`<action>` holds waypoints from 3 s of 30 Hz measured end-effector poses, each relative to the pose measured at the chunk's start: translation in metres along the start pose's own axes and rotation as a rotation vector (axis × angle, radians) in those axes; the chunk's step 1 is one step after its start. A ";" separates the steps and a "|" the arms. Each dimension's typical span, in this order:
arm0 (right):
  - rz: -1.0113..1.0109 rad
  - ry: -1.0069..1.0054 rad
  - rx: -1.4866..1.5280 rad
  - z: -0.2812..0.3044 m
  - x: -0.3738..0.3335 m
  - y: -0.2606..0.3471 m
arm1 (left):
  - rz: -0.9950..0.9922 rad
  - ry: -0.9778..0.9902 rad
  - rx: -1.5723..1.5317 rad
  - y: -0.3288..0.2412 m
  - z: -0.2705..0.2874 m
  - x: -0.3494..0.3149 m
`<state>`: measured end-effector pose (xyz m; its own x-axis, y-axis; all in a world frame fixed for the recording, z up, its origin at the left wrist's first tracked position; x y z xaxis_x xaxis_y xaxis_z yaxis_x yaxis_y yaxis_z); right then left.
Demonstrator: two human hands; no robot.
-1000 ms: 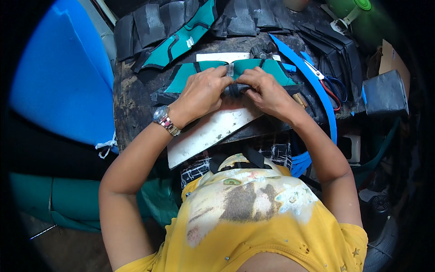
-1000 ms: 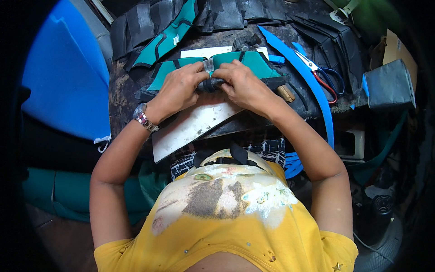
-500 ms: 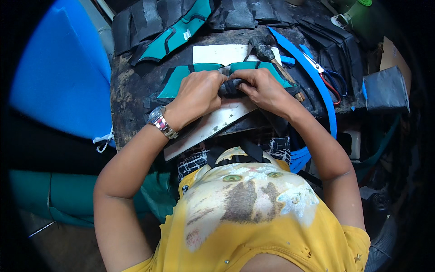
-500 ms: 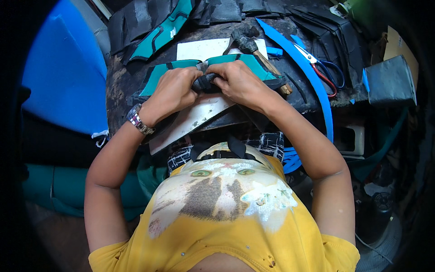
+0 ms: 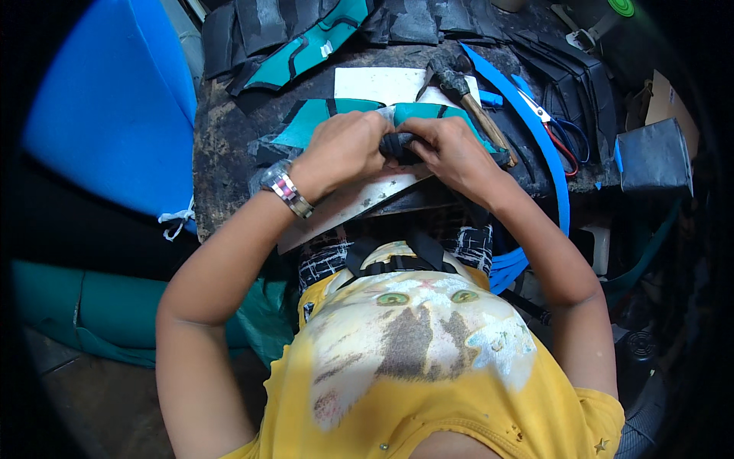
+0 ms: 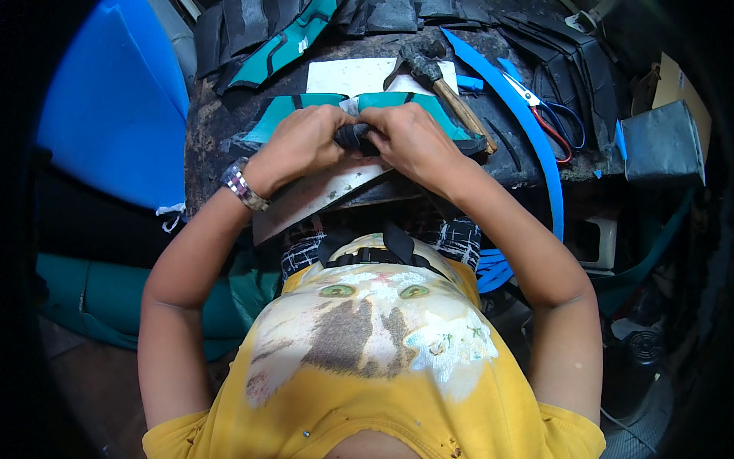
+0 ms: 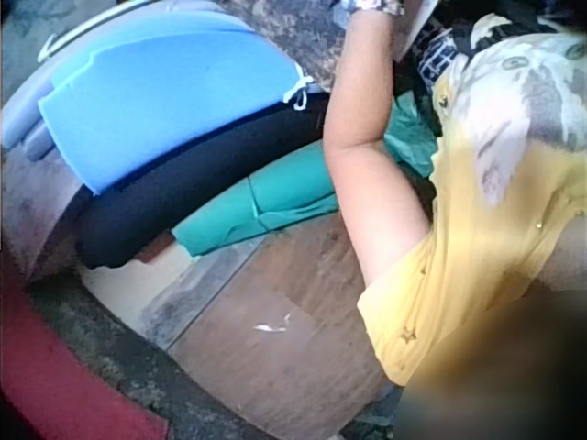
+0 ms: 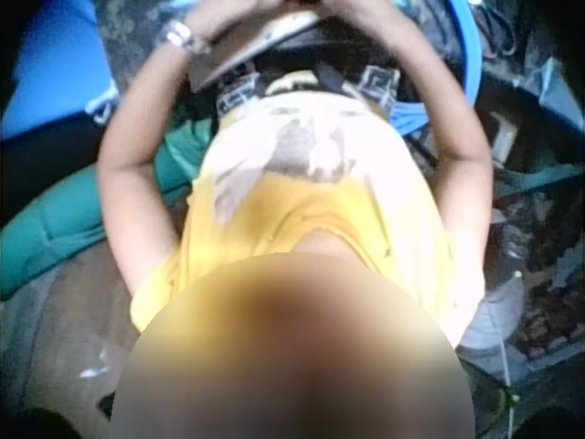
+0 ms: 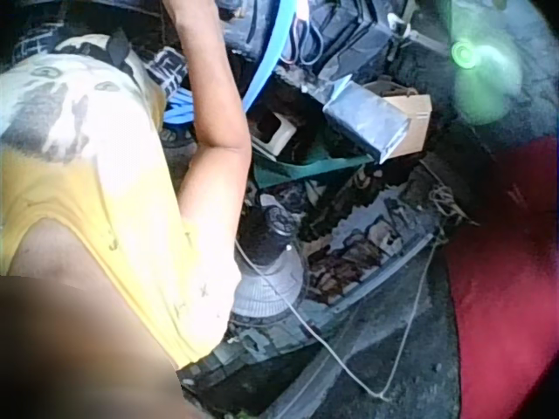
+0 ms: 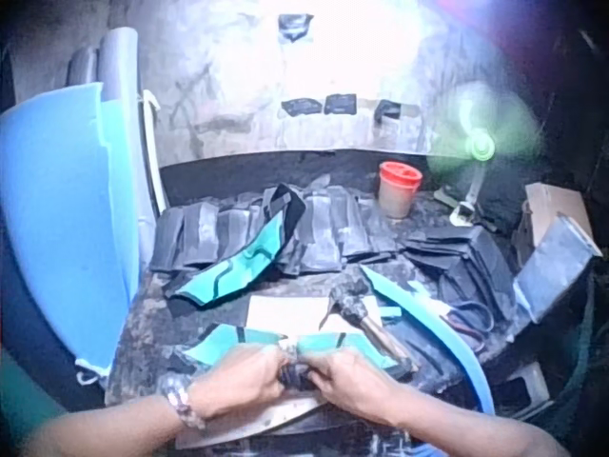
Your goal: The person aligns and presses black fabric pieces onto a green shoe upper using a hammer, then cuts and fits blue foam strips along the edges. They repeatedly fold, position, and tap the materials to secure them, handling each piece one at a time.
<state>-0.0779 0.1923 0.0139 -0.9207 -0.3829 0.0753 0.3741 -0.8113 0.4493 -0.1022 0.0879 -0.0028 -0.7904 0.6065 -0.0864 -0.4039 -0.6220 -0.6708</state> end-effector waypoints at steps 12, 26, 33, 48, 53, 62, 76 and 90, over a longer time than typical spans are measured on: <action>0.198 -0.133 -0.038 0.008 -0.015 0.013 | 0.087 -0.122 -0.114 0.007 0.000 -0.006; 0.142 0.010 -0.185 0.005 -0.008 0.009 | -0.010 -0.146 0.075 -0.014 -0.001 -0.007; 0.118 -0.005 -0.320 -0.005 -0.008 0.008 | -0.417 -0.285 0.253 -0.056 -0.009 -0.015; 0.149 -0.019 -0.340 -0.002 -0.004 0.001 | -0.085 -0.102 -0.164 -0.009 -0.016 0.004; 0.133 0.056 -0.290 -0.001 -0.008 -0.004 | -0.056 -0.032 -0.129 -0.008 -0.022 0.006; 0.137 0.127 -0.490 -0.006 0.002 0.005 | -0.014 -0.082 0.106 -0.023 -0.014 0.008; 0.071 -0.349 -0.873 0.061 -0.003 0.033 | 0.090 -0.026 0.194 -0.026 -0.003 0.027; 0.260 -0.429 -0.126 -0.016 -0.048 0.017 | -0.025 0.139 0.047 -0.012 -0.010 0.026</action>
<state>-0.0262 0.1901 0.0037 -0.7482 -0.3846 0.5407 0.5827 -0.7705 0.2583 -0.1134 0.1153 -0.0043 -0.7096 0.6828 -0.1738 -0.4464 -0.6265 -0.6389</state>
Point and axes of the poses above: each hand's wrist, its own x-axis towards the middle knuckle, its own z-axis out of the back of the hand, y = z × x, the point moved 9 cm from there along x, towards the middle knuckle, and after that the axes turned 15 degrees about -x, right-handed, at the moved point
